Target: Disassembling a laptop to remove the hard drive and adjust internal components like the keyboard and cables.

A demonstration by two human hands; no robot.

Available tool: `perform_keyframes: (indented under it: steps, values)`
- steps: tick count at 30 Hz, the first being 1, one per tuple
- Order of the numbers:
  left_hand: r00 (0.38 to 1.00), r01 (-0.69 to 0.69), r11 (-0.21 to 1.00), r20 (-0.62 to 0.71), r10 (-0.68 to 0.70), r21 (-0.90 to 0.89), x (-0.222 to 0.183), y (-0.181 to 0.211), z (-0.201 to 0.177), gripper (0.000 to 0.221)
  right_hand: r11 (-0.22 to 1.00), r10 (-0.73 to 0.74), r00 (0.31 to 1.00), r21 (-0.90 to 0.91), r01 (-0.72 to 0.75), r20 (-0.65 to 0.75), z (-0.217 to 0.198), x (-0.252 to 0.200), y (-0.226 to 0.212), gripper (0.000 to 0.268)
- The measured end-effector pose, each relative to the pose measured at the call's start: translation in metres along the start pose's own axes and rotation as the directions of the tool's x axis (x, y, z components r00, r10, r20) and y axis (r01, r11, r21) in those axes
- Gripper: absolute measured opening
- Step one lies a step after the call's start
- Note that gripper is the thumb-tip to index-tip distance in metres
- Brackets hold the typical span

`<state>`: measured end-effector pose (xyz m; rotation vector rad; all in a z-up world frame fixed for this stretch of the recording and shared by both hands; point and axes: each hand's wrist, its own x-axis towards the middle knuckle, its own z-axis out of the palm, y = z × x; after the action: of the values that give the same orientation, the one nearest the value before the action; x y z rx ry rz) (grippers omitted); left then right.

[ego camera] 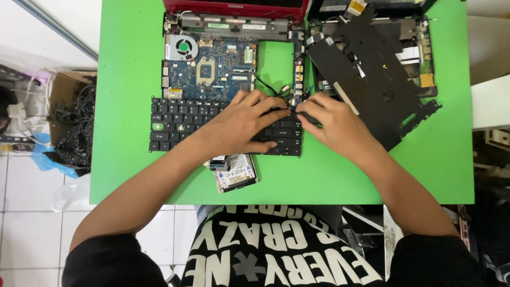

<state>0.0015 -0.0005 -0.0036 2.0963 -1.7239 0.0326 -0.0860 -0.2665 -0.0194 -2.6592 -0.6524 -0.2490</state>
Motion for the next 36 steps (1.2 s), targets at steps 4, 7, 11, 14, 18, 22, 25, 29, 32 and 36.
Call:
perform_keyframes:
  steps: [4,7,11,14,18,22,25,29,32,36]
  values:
    - [1.0,0.003,1.0,0.017,-0.003,-0.009,0.001,0.0,0.0,0.054,1.0,0.005,1.0,0.018,-0.006,0.014,-0.006,0.001,-0.005,0.008]
    - [1.0,0.01,1.0,0.025,-0.01,0.002,0.001,0.0,0.001,0.055,0.998,0.015,0.994,0.062,-0.022,0.106,-0.022,0.004,-0.015,0.016]
    - [1.0,0.009,1.0,0.026,-0.01,0.007,0.0,0.001,-0.001,0.054,0.998,0.011,0.992,0.058,-0.019,0.125,-0.028,0.005,-0.018,0.018]
    - [1.0,0.005,1.0,0.024,-0.005,0.022,0.0,0.002,-0.004,0.054,0.999,0.009,1.0,-0.042,-0.007,0.026,-0.016,0.003,-0.016,0.012]
    - [1.0,-0.015,0.999,0.019,0.014,0.047,0.0,0.002,-0.004,0.054,0.987,0.008,0.991,-0.161,-0.03,-0.134,0.005,0.001,-0.001,0.011]
    - [1.0,-0.022,0.999,0.018,0.022,0.047,0.0,0.0,0.0,0.055,0.99,-0.021,0.993,-0.139,0.005,-0.12,0.003,0.003,-0.008,0.009]
    - [1.0,-0.007,0.999,0.029,0.006,0.034,0.001,0.0,-0.002,0.052,0.99,-0.026,0.999,-0.139,0.019,-0.044,-0.004,0.004,-0.01,0.011]
    - [0.999,-0.013,1.0,0.031,0.013,0.021,0.001,0.003,-0.005,0.051,0.998,-0.04,0.997,0.051,0.036,0.065,-0.021,0.008,-0.02,0.01]
    - [0.999,-0.019,0.999,0.03,0.018,0.029,0.001,0.002,-0.004,0.051,0.989,-0.024,0.995,0.147,0.01,0.094,-0.03,0.009,-0.021,0.01]
    - [1.0,-0.017,1.0,0.026,0.017,0.026,0.0,0.003,-0.004,0.051,0.968,0.013,0.975,0.242,-0.068,0.224,-0.042,0.004,-0.023,0.03]
